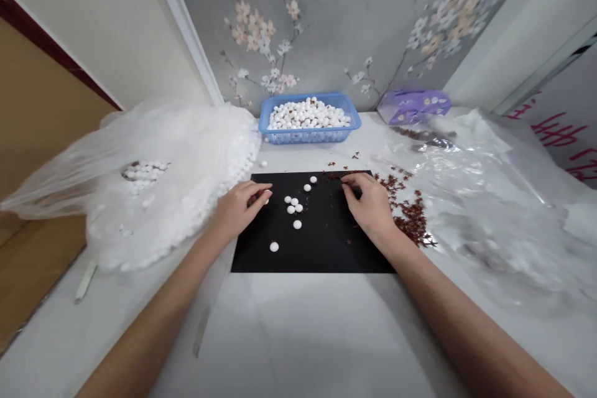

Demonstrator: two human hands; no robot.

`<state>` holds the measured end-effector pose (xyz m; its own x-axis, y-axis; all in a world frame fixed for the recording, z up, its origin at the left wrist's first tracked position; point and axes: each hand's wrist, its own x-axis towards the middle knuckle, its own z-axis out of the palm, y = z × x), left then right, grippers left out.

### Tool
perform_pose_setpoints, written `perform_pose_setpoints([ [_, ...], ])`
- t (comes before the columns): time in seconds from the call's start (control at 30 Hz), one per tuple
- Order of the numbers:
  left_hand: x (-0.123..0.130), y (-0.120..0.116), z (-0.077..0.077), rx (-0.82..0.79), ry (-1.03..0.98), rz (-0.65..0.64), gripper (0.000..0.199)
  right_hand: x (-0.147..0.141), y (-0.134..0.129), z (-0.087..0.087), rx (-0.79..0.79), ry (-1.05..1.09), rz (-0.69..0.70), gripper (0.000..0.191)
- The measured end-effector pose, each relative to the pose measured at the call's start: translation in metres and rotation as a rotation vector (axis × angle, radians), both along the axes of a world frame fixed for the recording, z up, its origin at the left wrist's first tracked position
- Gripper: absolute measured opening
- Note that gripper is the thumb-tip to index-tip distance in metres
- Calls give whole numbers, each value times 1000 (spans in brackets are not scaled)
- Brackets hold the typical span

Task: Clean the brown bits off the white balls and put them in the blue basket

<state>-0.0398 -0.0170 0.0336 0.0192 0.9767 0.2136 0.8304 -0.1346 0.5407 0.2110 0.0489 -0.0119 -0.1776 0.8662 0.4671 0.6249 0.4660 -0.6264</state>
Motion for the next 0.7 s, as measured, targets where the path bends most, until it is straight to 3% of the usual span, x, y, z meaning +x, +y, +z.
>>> perform_pose_setpoints([
  [0.13,-8,3,-3,-87,124,39,35,0,-1,1,28,-2,32,21],
  [0.27,-4,9,-4,-42,186,60,38,-1,-2,2,-1,-1,44,21],
  [0.5,-2,53,-9,11,295,243,33,-5,-7,7,-62,-54,8,20],
  [0.7,-7,75,-15,9,333,234,28,-4,-5,3,-37,-37,32,19],
])
